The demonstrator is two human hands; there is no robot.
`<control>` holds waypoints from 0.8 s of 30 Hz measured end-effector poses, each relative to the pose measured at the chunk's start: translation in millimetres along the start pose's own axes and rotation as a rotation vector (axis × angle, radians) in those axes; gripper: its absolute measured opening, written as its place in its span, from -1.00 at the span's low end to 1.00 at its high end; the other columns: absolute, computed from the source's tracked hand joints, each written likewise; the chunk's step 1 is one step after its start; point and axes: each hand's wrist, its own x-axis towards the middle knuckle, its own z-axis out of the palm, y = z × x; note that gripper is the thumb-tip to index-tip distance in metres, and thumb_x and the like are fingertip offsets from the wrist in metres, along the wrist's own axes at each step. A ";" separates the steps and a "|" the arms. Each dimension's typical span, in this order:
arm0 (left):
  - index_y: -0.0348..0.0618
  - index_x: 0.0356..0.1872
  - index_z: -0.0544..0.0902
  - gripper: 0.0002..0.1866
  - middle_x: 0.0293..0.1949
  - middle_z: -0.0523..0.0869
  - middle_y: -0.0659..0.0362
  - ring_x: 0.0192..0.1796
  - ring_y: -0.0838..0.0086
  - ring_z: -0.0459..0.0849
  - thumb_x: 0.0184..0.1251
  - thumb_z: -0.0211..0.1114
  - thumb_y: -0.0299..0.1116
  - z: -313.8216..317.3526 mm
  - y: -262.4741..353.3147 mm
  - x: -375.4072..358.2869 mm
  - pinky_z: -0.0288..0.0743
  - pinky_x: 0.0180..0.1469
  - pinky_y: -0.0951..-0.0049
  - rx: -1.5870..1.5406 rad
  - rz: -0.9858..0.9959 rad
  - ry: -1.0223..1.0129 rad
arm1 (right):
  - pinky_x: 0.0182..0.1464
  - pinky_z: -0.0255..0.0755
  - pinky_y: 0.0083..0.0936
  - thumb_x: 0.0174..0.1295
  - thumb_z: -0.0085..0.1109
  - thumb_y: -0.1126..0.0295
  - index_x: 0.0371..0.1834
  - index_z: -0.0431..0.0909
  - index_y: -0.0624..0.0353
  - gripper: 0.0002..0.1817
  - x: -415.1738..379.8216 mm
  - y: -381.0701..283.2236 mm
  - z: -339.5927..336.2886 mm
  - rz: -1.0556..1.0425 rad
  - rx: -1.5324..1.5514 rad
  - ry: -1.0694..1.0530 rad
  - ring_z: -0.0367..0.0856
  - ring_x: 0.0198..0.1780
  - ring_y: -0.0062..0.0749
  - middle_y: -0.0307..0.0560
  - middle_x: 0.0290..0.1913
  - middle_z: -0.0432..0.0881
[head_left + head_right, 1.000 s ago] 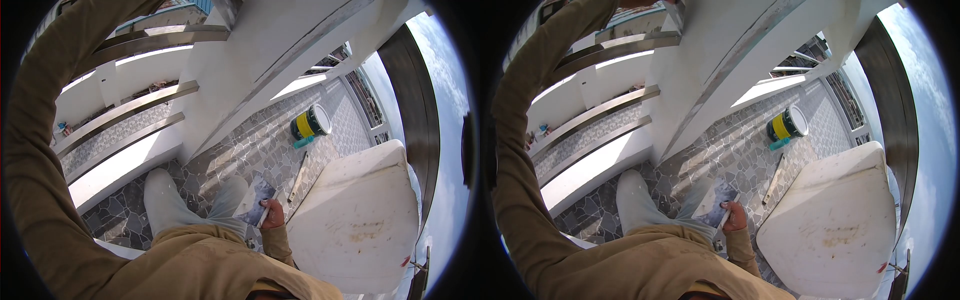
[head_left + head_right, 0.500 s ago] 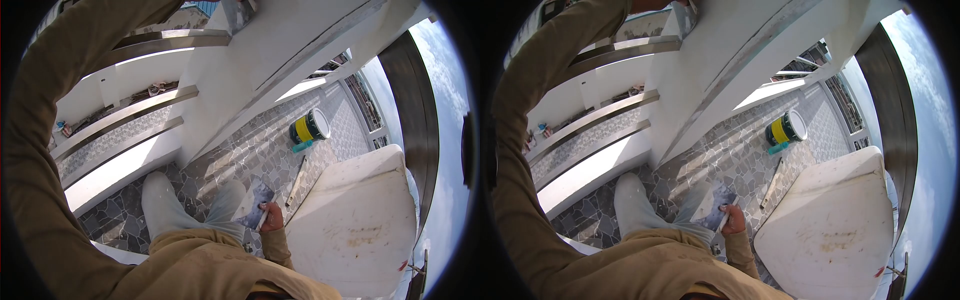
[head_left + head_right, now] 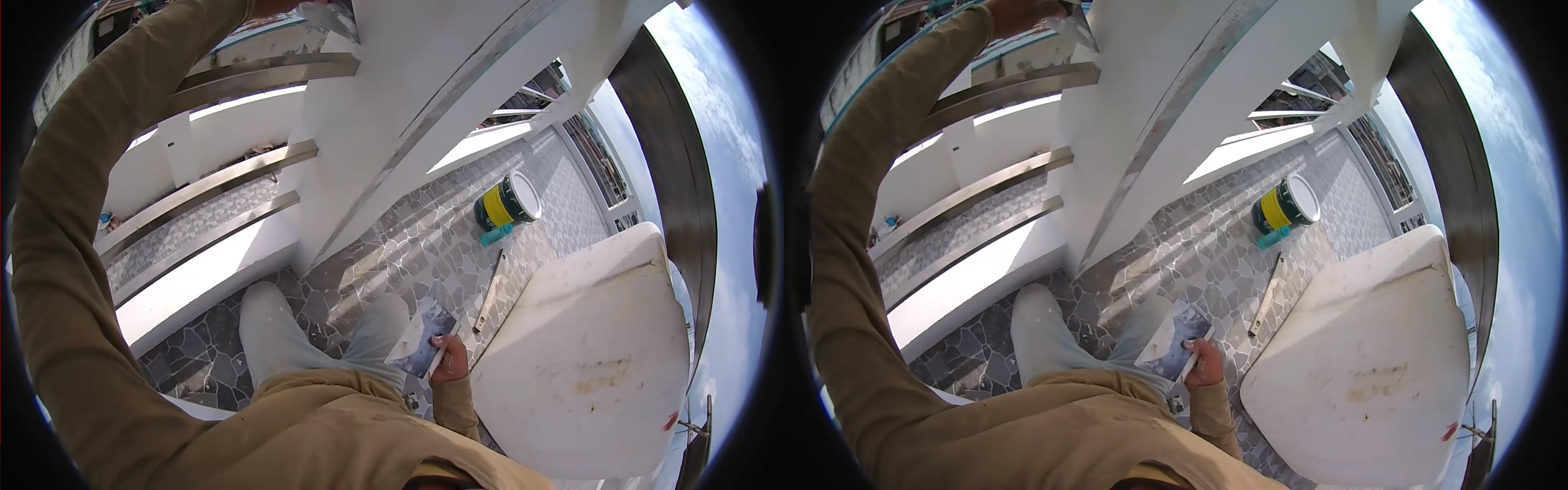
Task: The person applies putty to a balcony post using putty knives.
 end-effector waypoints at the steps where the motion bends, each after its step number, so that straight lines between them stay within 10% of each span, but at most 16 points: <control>1: -0.24 0.05 0.52 -0.67 -0.06 0.67 -0.04 0.03 0.23 0.63 0.23 0.15 -0.57 4.1 10.9 -1.1 0.42 0.11 0.27 0.028 0.000 -0.004 | -0.16 0.49 -0.40 -0.03 0.01 0.56 -0.39 0.44 0.18 -0.89 1.2 0.7 -2.4 -0.003 0.006 -0.022 0.53 -0.35 -0.41 -0.19 -0.43 0.49; 24: -0.24 -0.18 0.58 -0.82 -0.28 0.69 -0.06 -0.13 0.12 0.66 0.18 0.21 -0.56 14.5 -2.3 18.7 0.48 -0.08 0.26 -0.035 0.362 -0.024 | -0.20 0.45 -0.47 -0.03 0.00 0.58 -0.44 0.38 0.15 -0.91 -6.9 4.4 28.2 -0.068 -0.020 0.038 0.50 -0.37 -0.45 -0.22 -0.45 0.46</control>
